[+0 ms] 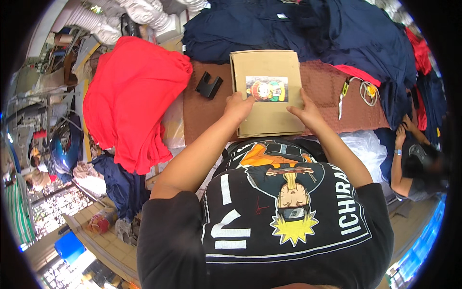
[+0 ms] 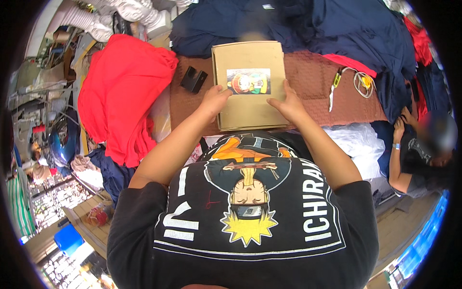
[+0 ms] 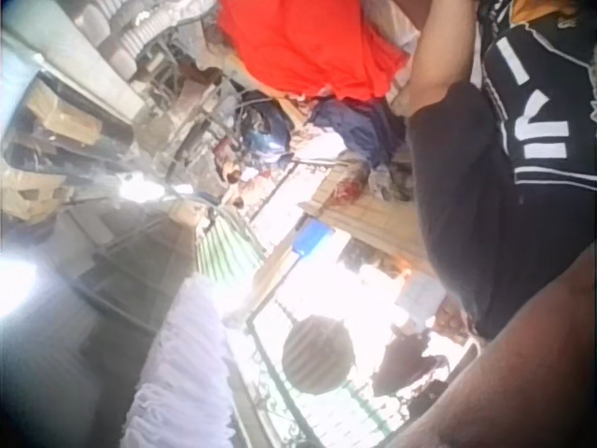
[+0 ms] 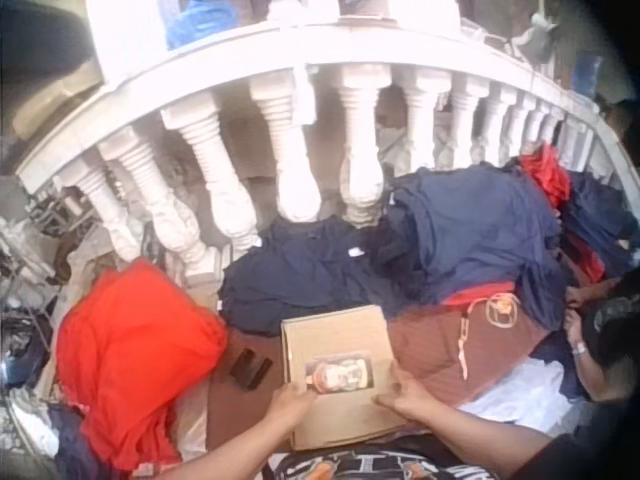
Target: The person organizes and stacks red garments on a table, including checking a small box and placing it on a nearby shelf.
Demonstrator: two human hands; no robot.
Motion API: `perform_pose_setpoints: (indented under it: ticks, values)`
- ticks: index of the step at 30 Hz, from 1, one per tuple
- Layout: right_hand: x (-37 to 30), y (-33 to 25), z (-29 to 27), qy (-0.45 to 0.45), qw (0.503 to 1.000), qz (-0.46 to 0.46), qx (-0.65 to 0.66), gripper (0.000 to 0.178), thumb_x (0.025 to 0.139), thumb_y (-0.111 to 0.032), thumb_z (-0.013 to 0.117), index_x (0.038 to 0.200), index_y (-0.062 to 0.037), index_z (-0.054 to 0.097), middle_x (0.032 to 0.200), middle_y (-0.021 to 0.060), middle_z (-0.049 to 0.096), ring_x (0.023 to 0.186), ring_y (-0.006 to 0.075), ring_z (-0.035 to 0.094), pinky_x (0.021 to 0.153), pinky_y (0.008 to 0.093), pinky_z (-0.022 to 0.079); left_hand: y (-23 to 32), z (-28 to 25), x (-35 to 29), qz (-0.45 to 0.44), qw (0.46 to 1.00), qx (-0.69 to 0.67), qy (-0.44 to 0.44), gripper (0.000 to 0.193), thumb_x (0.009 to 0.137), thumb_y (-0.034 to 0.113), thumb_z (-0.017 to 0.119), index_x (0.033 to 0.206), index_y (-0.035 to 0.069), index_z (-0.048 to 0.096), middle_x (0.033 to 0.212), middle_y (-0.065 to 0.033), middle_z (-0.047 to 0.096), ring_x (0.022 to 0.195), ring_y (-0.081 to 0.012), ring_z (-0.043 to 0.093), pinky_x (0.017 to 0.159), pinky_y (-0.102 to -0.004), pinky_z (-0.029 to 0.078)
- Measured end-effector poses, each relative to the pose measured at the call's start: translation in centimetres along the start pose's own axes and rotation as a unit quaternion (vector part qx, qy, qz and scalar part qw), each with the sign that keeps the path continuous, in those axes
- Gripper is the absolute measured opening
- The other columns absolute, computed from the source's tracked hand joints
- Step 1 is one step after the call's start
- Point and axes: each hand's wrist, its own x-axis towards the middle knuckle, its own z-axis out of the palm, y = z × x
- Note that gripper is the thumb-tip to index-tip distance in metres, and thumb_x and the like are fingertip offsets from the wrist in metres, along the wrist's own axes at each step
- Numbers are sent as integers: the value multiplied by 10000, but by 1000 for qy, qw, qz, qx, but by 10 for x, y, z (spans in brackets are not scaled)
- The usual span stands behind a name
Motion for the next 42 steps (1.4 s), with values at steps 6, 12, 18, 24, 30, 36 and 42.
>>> perform_pose_setpoints:
  ticks: [6,12,18,24,30,36,42]
  values:
    - [-4,-22,-10,8,998,-1,-70,918,689,-368,670,1354,79,221,1326,296,341,1231,358,376,1007,353,317,1,3,2,-51,999,-15,1,655,742,415,591,1207,-27,457,1253,-226,430,1154,-356,445,959,-367,376]
    - [-14,-39,-13,22,994,-21,-106,896,694,-356,663,1352,74,233,1313,292,359,1220,358,387,1007,362,317,-3,15,11,-43,998,-6,45,665,737,381,620,1200,-59,432,1208,-226,475,1066,-305,515,895,-342,413]
    - [-15,-47,-17,31,992,-28,-121,898,691,-339,662,1359,64,217,1301,287,372,1226,354,374,1013,365,314,-8,15,6,-14,993,-109,46,530,775,263,624,1141,-77,447,1109,-187,544,930,-199,579,758,-304,465]
    - [-13,-36,-2,18,995,6,-95,945,688,-413,670,1370,44,201,1369,287,248,1260,382,319,1031,366,296,14,12,-9,2,977,-205,-64,542,832,222,579,1239,-7,304,1176,-166,484,1037,-216,525,845,-354,450]
    - [-20,-89,-20,20,994,-88,57,915,725,-485,643,1354,51,250,1355,280,285,1274,355,311,1029,341,283,58,-6,-70,117,912,-335,-205,670,920,335,462,1381,-44,156,1378,-204,306,1281,-259,314,1021,-314,285]
    - [-25,-125,-44,-56,974,-175,128,842,749,-359,666,1339,80,255,1343,260,304,1253,296,345,1027,344,289,70,-9,-75,254,903,-259,-230,607,939,316,407,1397,-5,173,1430,-142,248,1335,-210,201,1065,-297,181]
    - [-44,-119,-98,-45,970,-113,212,627,791,-144,626,1324,17,337,1098,120,580,992,172,563,854,286,450,51,-54,11,362,929,-42,-53,500,860,216,552,1302,29,411,1326,-143,428,1229,-220,396,1022,-319,281]
